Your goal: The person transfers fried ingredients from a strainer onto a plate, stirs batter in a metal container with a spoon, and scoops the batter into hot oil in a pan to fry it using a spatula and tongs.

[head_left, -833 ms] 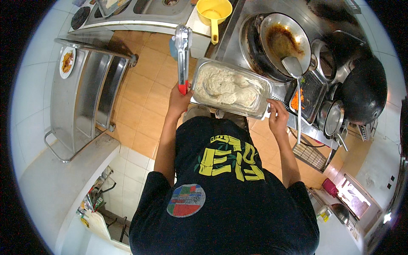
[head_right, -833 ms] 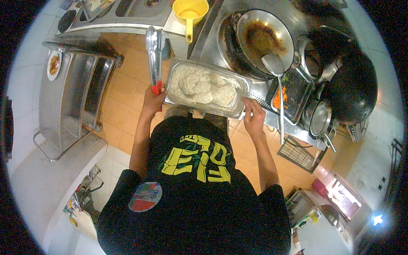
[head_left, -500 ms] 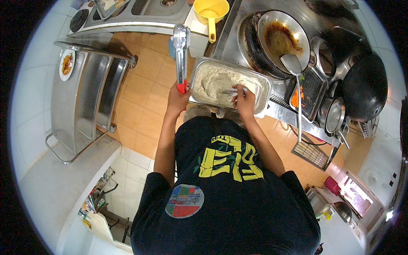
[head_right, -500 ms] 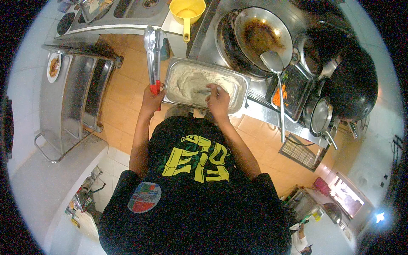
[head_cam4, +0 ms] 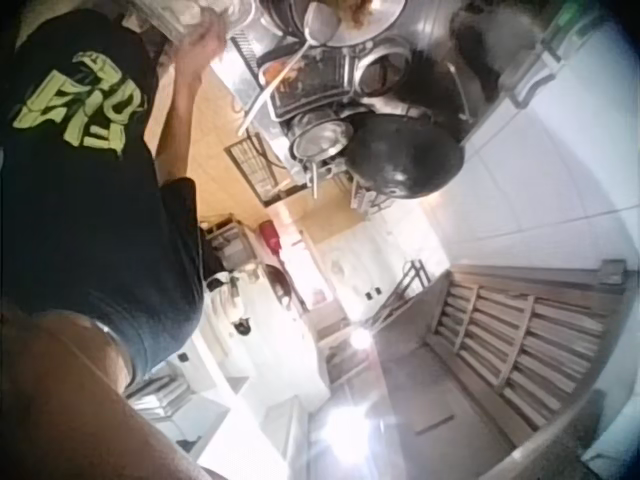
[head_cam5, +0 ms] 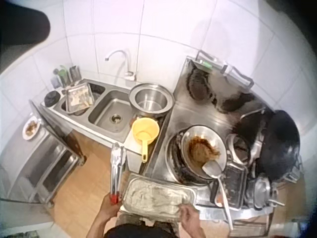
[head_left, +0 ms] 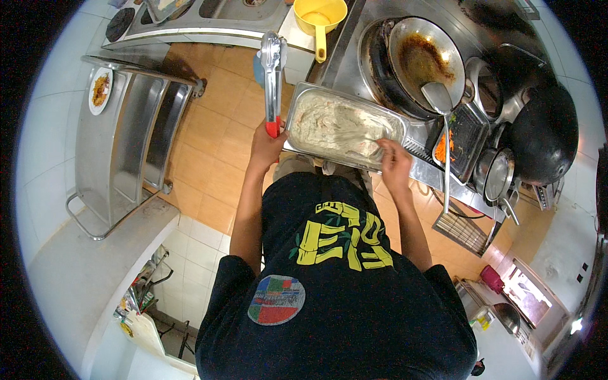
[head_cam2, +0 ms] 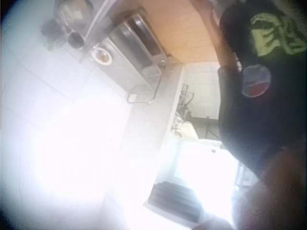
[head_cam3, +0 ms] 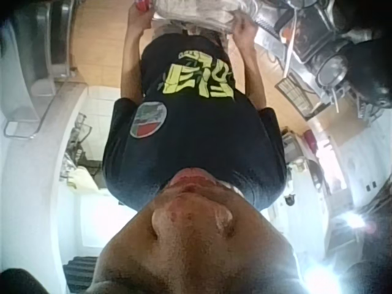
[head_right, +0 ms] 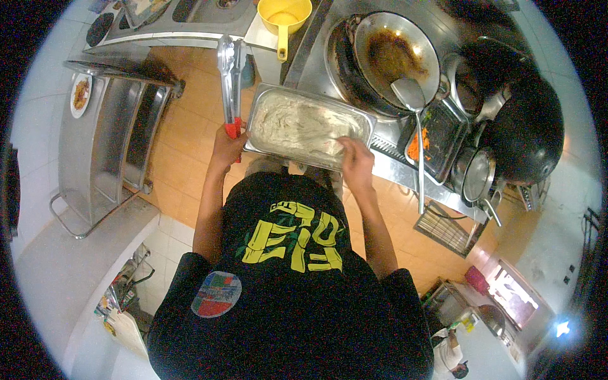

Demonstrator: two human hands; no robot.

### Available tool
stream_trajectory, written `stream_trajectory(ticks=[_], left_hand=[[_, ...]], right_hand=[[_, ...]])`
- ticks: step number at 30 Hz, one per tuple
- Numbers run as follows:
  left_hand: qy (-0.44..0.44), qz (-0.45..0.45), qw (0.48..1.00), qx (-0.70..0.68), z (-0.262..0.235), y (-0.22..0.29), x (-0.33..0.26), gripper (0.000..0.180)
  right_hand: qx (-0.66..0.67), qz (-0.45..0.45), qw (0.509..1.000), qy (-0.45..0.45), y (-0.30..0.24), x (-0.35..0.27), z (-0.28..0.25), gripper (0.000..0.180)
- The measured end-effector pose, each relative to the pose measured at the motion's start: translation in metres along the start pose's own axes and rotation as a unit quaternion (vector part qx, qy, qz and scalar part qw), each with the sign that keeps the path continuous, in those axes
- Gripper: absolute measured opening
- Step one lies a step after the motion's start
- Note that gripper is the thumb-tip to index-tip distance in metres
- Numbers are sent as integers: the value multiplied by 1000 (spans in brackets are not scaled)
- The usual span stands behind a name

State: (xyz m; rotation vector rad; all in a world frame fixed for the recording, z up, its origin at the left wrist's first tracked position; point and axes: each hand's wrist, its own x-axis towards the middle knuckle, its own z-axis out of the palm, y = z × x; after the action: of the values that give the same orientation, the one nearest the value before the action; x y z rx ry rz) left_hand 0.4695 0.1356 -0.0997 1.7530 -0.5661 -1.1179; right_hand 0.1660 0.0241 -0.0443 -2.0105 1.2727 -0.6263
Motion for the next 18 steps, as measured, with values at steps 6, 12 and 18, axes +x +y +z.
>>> stream_trajectory(ticks=[6, 12, 18], left_hand=[[0, -29, 1000, 5, 0, 3, 2, 20], [-10, 4, 999, -48, 1, -5, 6, 19], [-1, 2, 999, -32, 2, -12, 6, 19]], right_hand=[[-1, 64, 984, 166, 23, 3, 6, 19], [198, 145, 969, 5, -15, 37, 78, 25], [96, -70, 984, -136, -6, 29, 38, 20]])
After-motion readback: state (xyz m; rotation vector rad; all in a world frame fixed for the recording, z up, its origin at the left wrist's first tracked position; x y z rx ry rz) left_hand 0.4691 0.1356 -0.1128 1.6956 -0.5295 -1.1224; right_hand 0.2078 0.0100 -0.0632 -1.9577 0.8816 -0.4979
